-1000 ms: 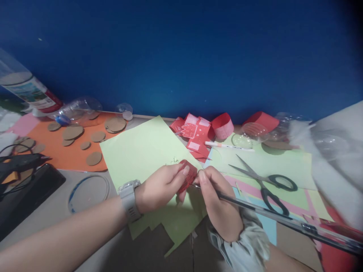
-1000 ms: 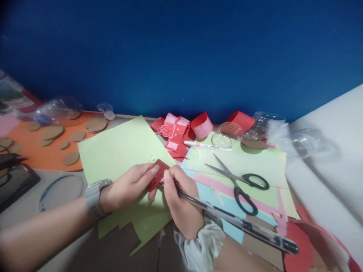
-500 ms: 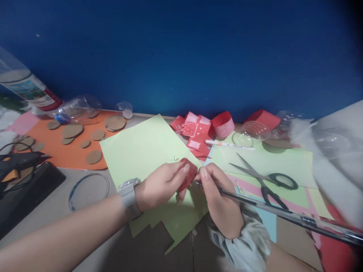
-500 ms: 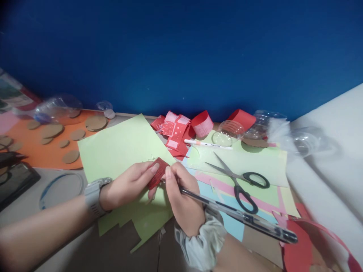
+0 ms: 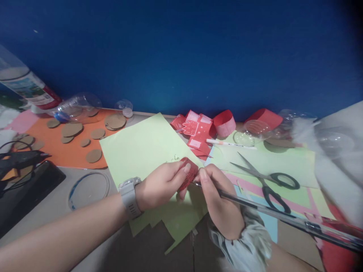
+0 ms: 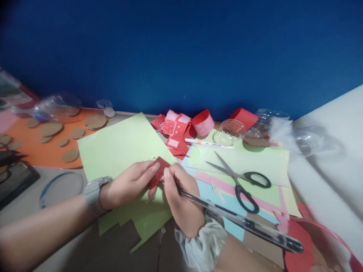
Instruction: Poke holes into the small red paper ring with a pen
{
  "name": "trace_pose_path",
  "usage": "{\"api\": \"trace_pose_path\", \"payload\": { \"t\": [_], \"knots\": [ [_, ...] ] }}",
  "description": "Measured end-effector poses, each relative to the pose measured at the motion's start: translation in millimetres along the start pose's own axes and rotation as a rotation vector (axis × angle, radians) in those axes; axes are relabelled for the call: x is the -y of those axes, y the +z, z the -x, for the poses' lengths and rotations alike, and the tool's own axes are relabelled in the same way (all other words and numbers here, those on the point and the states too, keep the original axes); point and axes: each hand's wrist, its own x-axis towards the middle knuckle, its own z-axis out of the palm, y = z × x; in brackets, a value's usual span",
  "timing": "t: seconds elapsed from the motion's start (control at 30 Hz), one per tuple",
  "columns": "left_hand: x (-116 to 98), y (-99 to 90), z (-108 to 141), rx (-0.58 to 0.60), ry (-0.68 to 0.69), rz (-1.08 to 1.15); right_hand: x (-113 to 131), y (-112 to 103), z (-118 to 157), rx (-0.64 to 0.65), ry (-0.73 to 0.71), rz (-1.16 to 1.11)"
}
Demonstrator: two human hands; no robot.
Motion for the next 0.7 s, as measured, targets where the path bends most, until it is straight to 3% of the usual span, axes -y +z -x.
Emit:
{"api": "trace_pose_path", "payload": {
  "t": [0.13,0.37,0.53,0.7],
  "knots": [
    [0.9,-0.6,0.1,-0.001,0.003,0.012,-1.0,-0.2,1.3,0.072,0.007,-0.016],
    [-0.2,-0.3,0.3,0.013,-0.008,0.005,0.3,0.1,0.7,-0.016,-0.009,0.012],
    [0.9,0.1,0.3,0.007,-0.006,0.025,2.1,-1.1,2.9,0.093,-0.014,0.024],
    [1.2,-0.1,0.6,0.007,-0.007,0.008,1.2,-1.2,2.8,0.013,-0.005,0.08]
  ]
}}
